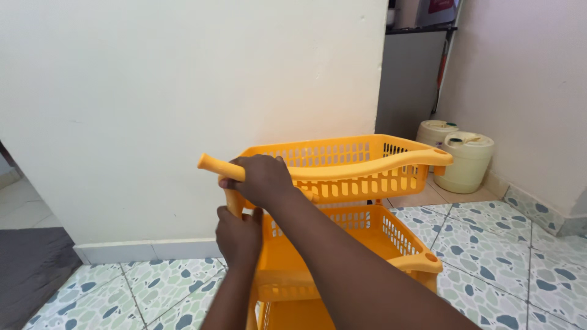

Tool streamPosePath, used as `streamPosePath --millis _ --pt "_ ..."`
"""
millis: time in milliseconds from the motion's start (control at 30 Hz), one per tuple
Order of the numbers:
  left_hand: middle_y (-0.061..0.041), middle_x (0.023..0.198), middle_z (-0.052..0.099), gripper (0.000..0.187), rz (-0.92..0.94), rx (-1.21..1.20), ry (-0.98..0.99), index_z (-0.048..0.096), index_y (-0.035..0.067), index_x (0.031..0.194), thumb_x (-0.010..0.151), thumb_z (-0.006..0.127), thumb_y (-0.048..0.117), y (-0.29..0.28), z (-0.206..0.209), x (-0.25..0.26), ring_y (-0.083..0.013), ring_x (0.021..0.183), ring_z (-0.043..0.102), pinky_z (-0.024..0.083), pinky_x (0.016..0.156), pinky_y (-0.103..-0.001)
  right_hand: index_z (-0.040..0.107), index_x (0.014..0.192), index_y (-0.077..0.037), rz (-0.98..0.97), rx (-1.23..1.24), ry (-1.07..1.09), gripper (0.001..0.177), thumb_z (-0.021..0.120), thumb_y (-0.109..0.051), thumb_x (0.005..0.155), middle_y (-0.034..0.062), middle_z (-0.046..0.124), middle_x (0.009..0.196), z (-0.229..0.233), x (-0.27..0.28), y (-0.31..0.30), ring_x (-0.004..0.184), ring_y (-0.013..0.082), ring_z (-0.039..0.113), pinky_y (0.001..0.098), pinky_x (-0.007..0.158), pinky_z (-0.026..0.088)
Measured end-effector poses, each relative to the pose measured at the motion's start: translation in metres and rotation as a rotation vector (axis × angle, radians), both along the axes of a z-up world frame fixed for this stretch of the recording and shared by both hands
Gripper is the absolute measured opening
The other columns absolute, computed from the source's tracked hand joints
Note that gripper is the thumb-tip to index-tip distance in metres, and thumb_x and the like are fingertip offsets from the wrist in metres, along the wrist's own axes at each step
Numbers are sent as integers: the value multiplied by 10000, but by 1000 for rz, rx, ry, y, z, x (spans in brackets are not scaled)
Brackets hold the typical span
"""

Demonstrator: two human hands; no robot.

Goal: The person disassembles a yellow plastic three-tier rack by hand, removing the vertical support poles and separating the baskets. The components are placed on the tiled floor.

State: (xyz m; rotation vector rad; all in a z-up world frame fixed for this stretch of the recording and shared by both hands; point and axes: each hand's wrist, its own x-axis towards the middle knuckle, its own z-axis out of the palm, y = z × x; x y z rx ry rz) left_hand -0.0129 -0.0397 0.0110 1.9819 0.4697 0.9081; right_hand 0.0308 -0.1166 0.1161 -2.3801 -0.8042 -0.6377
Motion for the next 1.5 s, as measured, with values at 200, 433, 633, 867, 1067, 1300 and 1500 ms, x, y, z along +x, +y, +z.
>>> streamPosePath --millis 200,433,633,867,1067,1300,1500 --pt "-120 766 682 194 -232 -202 1 686 12 927 817 691 172 35 -8 23 -295 725 671 502 688 -418 792 972 -295 -25 -14 25 286 712 -536 841 3 760 802 -7 2 11 823 240 713 472 863 471" --pt "-91 646 527 228 -666 -578 111 562 -37 955 877 575 177 62 -6 29 -194 470 526 470 483 -368 765 1019 -283 -31 -34 -5 339 732 -559 826 26 742 822 -6 4 11 834 257 704 468 807 485" --pt "-229 884 664 381 -308 -65 -175 453 54 1234 1038 472 381 26 8 10 -443 771 640 490 616 -547 790 968 -313 9 -23 77 269 721 -522 815 -8 760 825 4 8 8 828 241 721 447 816 514" --pt "-275 981 723 346 -194 -24 -51 460 102 1260 1058 370 366 11 16 7 -504 943 683 487 730 -594 791 928 -307 -21 -4 25 166 715 -432 850 -20 761 762 3 4 7 797 210 715 440 841 453" --pt "-263 1015 728 363 -243 -26 -182 470 92 1237 1026 417 382 18 12 13 -499 977 691 517 751 -562 786 936 -301 -12 16 -136 175 743 -405 802 -19 736 751 4 5 6 787 213 701 431 767 461" --pt "-93 685 561 433 -395 -487 -11 511 62 1028 987 606 482 29 18 19 -172 529 528 454 505 -347 776 990 -292 22 -7 -7 274 736 -488 803 3 730 779 19 13 -1 802 234 704 420 777 509" --pt "-83 692 584 523 -228 -499 -52 523 33 909 945 634 543 7 21 -6 -166 573 552 462 551 -324 788 990 -167 189 237 -106 261 776 -390 856 109 721 916 20 0 -18 919 286 698 428 837 535"
